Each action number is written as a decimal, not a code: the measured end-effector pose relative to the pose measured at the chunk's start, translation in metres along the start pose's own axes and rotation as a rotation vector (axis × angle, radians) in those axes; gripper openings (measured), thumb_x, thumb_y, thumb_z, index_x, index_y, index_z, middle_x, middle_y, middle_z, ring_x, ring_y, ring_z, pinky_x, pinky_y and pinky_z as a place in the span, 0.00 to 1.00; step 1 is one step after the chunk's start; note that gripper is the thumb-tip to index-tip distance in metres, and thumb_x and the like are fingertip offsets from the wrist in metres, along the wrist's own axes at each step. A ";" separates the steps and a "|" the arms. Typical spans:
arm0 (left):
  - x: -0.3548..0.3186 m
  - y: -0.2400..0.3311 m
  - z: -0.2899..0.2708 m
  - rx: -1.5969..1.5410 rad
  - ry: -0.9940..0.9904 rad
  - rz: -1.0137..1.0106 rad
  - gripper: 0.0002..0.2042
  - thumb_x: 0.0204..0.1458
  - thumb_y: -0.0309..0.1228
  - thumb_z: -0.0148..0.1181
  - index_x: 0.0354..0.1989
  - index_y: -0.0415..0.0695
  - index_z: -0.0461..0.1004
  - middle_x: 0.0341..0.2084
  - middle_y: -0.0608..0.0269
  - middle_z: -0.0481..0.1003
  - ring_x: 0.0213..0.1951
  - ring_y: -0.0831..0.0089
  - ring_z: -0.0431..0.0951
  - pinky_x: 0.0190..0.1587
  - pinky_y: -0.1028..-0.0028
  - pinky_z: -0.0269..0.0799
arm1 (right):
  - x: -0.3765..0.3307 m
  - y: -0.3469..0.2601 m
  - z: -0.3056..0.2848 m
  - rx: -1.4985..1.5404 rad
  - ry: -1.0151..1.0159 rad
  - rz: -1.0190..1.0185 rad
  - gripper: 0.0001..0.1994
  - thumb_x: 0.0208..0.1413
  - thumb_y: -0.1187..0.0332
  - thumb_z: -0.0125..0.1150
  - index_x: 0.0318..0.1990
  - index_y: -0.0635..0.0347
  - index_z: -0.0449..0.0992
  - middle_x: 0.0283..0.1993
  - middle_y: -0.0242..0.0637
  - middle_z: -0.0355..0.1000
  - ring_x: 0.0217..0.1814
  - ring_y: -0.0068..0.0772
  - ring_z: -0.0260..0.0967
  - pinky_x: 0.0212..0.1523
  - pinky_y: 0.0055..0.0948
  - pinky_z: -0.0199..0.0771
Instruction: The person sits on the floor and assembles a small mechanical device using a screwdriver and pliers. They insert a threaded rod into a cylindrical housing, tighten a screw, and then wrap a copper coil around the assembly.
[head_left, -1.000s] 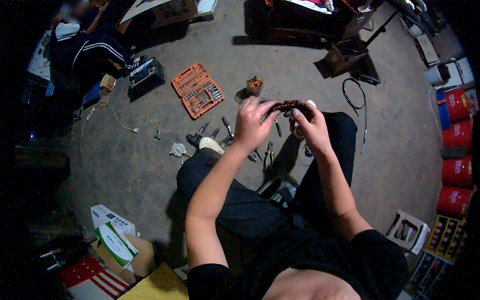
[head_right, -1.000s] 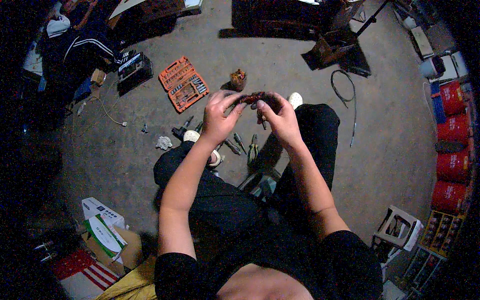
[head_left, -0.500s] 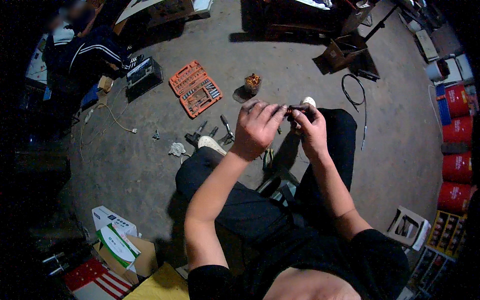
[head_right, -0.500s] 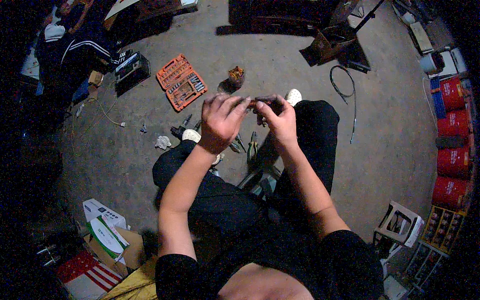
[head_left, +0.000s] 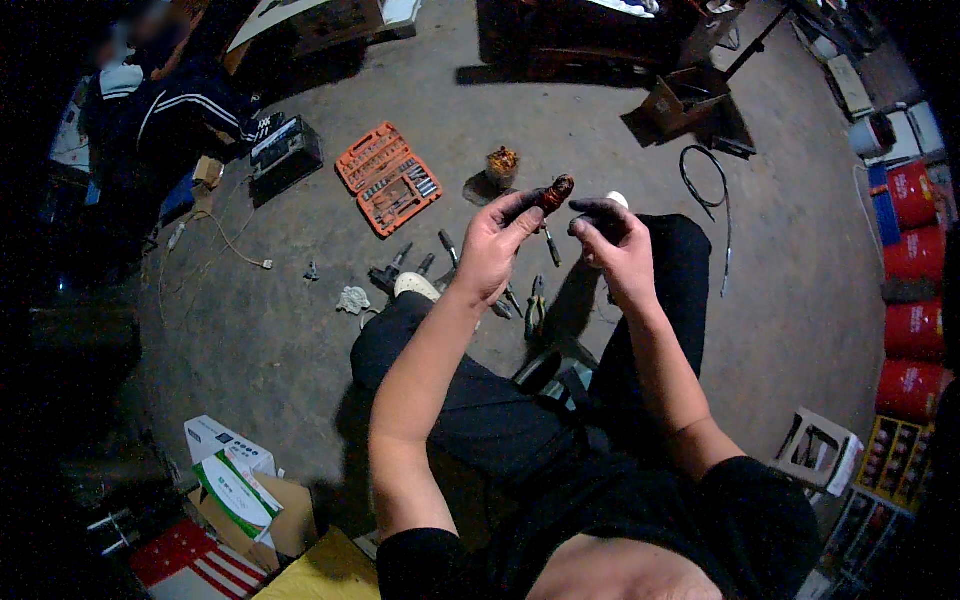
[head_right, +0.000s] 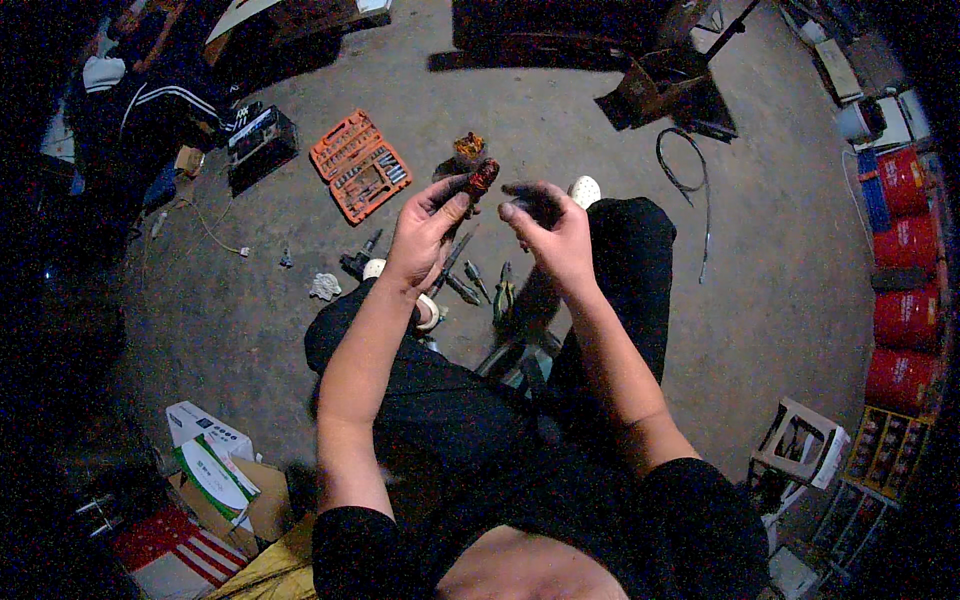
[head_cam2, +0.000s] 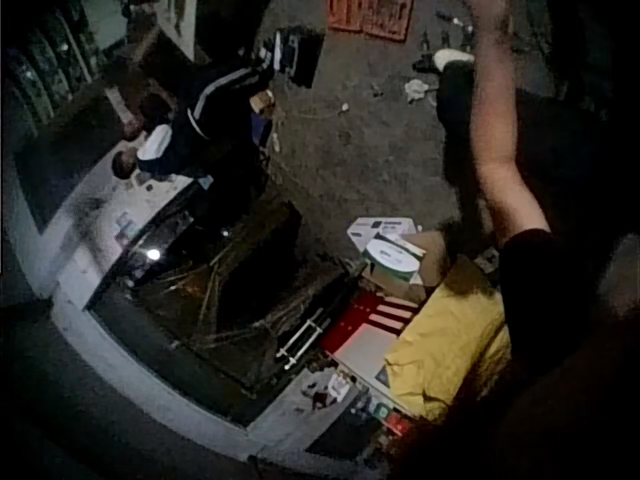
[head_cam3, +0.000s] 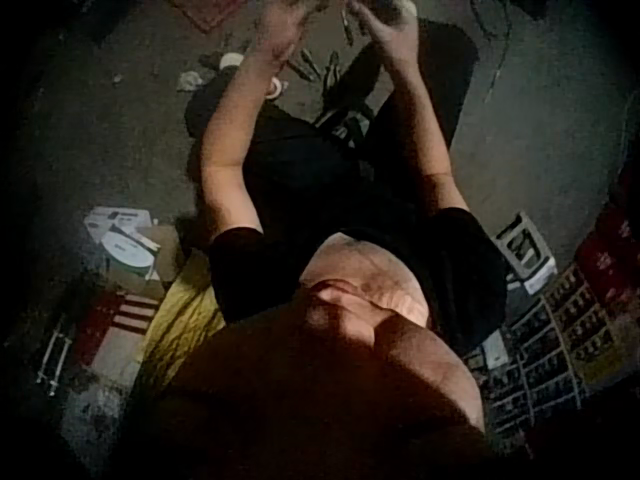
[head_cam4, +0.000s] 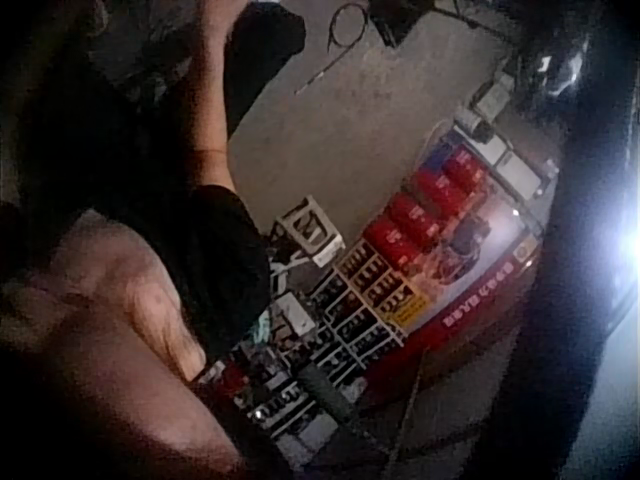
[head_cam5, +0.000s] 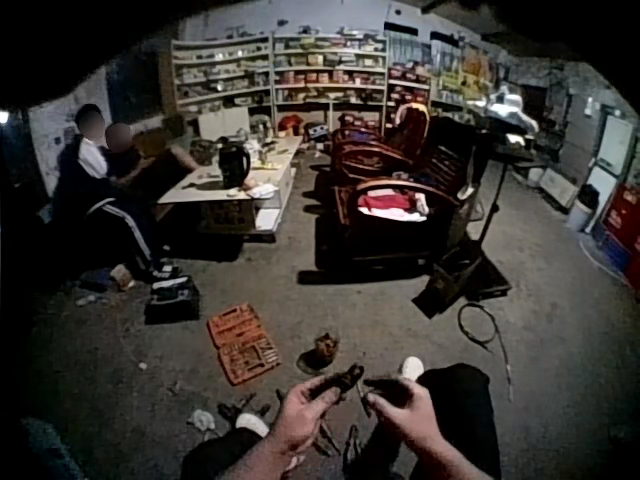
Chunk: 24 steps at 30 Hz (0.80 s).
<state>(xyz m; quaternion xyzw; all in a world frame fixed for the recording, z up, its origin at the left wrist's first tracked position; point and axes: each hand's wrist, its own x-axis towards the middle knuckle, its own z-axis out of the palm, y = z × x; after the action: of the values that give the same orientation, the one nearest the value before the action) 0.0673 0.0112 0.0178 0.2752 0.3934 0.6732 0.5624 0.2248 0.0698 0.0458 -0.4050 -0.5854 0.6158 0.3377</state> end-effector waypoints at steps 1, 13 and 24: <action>0.001 0.000 -0.001 -0.070 -0.013 -0.007 0.13 0.52 0.26 0.55 0.46 0.37 0.70 0.40 0.63 0.73 0.39 0.77 0.72 0.44 0.77 0.67 | 0.001 0.002 0.000 -0.078 -0.011 -0.002 0.14 0.47 0.67 0.63 0.40 0.65 0.74 0.28 0.31 0.70 0.24 0.16 0.63 0.23 0.18 0.63; -0.001 0.003 -0.001 -0.154 -0.043 -0.023 0.12 0.53 0.26 0.53 0.45 0.37 0.70 0.39 0.61 0.74 0.39 0.77 0.73 0.44 0.78 0.68 | 0.003 -0.009 0.016 -0.136 0.049 -0.138 0.12 0.46 0.71 0.64 0.37 0.68 0.74 0.32 0.36 0.74 0.34 0.21 0.69 0.37 0.21 0.69; -0.004 0.006 -0.003 -0.167 -0.075 -0.105 0.12 0.54 0.26 0.52 0.46 0.36 0.69 0.38 0.59 0.74 0.37 0.75 0.74 0.43 0.77 0.70 | 0.002 -0.015 0.013 -0.058 0.003 0.004 0.07 0.47 0.71 0.59 0.31 0.67 0.74 0.25 0.31 0.70 0.25 0.16 0.63 0.26 0.17 0.63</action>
<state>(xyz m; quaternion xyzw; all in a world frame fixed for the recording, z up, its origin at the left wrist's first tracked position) 0.0621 0.0066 0.0217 0.2315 0.3282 0.6625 0.6323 0.2114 0.0668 0.0603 -0.4169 -0.6016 0.5986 0.3255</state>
